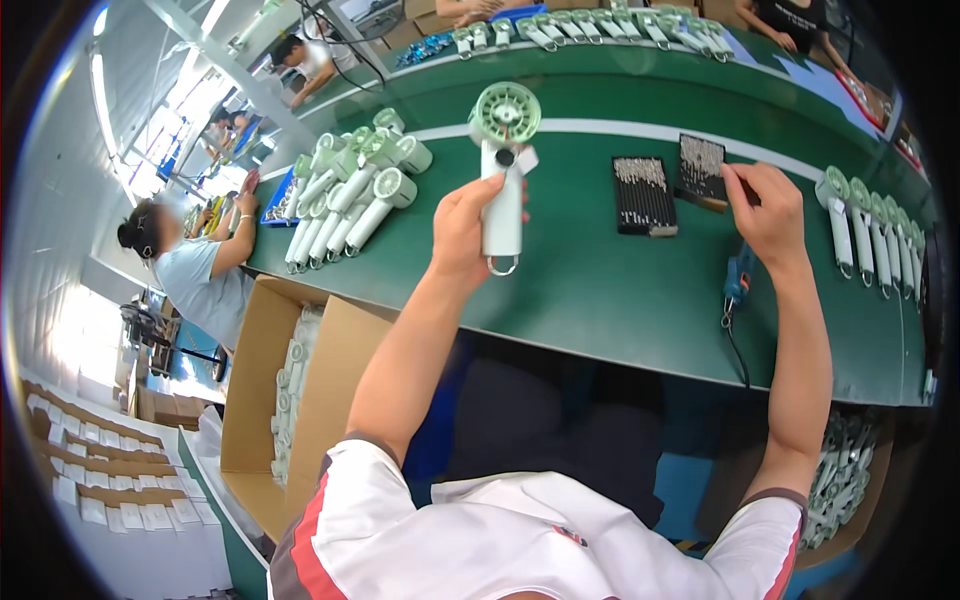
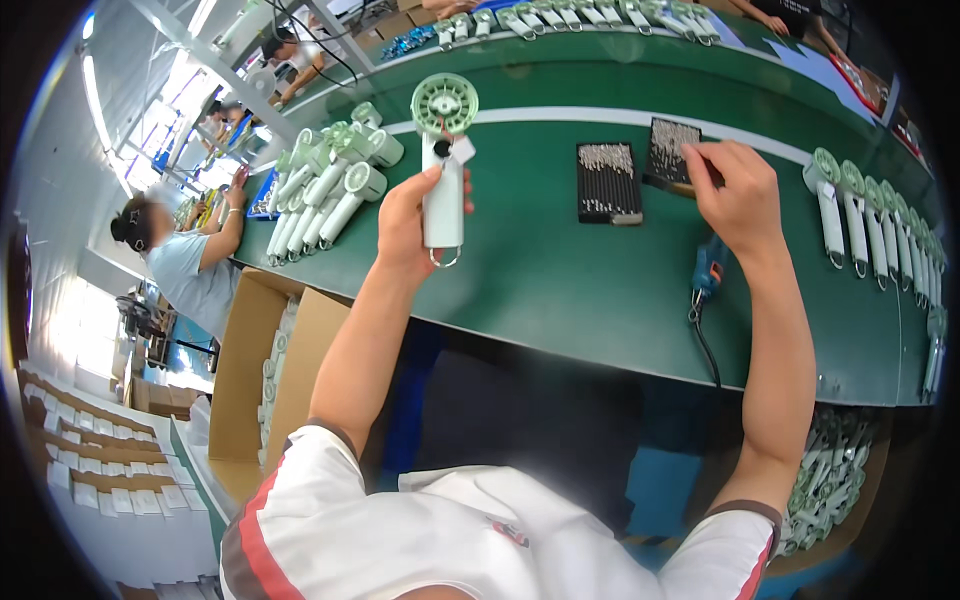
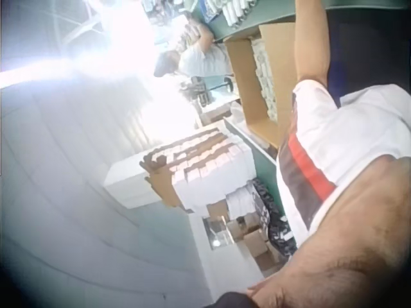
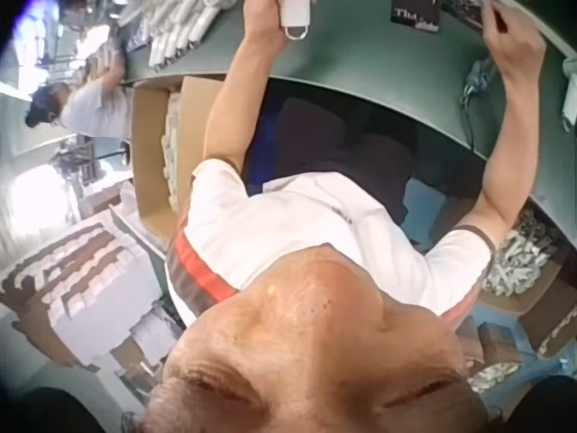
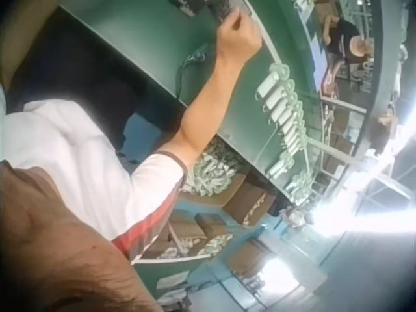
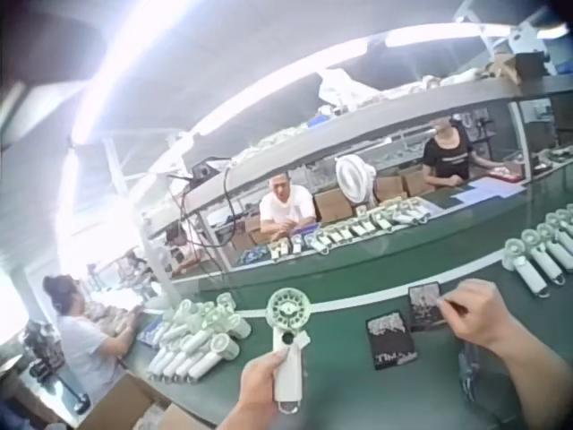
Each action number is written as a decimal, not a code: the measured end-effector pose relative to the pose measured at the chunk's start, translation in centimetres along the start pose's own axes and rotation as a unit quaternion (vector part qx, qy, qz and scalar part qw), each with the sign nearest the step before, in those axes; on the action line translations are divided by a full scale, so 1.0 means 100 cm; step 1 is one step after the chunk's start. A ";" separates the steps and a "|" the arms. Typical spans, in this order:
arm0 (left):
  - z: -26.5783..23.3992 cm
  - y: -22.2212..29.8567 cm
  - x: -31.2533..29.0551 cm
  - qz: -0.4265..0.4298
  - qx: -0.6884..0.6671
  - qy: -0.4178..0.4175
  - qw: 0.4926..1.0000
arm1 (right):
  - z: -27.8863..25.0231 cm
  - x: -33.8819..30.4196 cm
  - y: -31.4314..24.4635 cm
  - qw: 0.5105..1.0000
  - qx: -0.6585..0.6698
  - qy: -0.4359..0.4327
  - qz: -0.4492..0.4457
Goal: Assembling portable handheld fans on a production line using an electric screwdriver.
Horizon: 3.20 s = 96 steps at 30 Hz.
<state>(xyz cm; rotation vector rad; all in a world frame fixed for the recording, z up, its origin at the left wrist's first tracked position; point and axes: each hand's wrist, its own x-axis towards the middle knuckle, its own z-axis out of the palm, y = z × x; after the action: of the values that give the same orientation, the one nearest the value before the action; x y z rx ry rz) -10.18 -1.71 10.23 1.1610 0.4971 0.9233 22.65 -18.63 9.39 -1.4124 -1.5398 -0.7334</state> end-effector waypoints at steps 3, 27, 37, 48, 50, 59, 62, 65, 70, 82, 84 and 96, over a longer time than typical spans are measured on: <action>0.044 -0.012 -0.003 -0.011 -0.066 -0.015 0.998 | -0.003 0.003 -0.030 0.998 0.056 -0.019 0.025; 0.177 -0.069 -0.024 0.117 -0.134 0.037 0.983 | 0.013 -0.032 -0.084 0.978 0.201 -0.048 0.036; 0.160 -0.049 -0.044 0.105 -0.133 0.021 0.985 | 0.022 -0.032 -0.075 0.949 0.307 -0.064 0.039; 0.127 -0.056 -0.036 0.007 -0.134 -0.061 0.989 | 0.036 -0.039 -0.071 0.850 0.482 -0.149 0.150; 0.123 -0.054 -0.036 0.015 -0.129 -0.078 0.988 | 0.038 -0.038 -0.071 0.827 0.519 -0.145 0.163; 0.118 -0.065 -0.035 0.032 -0.103 -0.098 0.989 | 0.034 -0.042 -0.076 0.820 0.518 -0.175 0.171; 0.125 -0.067 -0.036 0.020 -0.088 -0.127 0.988 | 0.024 -0.047 -0.070 0.826 0.510 -0.165 0.176; 0.126 -0.067 -0.029 0.024 -0.074 -0.113 0.991 | 0.023 -0.043 -0.070 0.851 0.473 -0.143 0.176; 0.112 -0.046 -0.037 0.073 -0.138 -0.123 0.980 | 0.029 -0.021 -0.089 0.920 0.386 -0.058 -0.004; 0.115 -0.054 -0.027 0.071 -0.138 -0.218 0.964 | 0.013 -0.028 -0.080 0.939 0.341 -0.045 -0.024; 0.113 -0.054 -0.027 0.083 -0.118 -0.230 0.962 | 0.013 -0.028 -0.076 0.944 0.324 -0.047 -0.044; 0.099 -0.052 -0.017 0.094 -0.089 -0.246 0.961 | 0.010 -0.020 -0.071 0.958 0.263 -0.039 -0.108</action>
<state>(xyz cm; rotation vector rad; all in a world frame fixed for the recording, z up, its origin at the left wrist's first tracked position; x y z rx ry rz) -1.82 -9.16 8.71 1.2330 -0.0989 0.7830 15.43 -19.83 8.15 -0.8940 -1.8029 -0.3515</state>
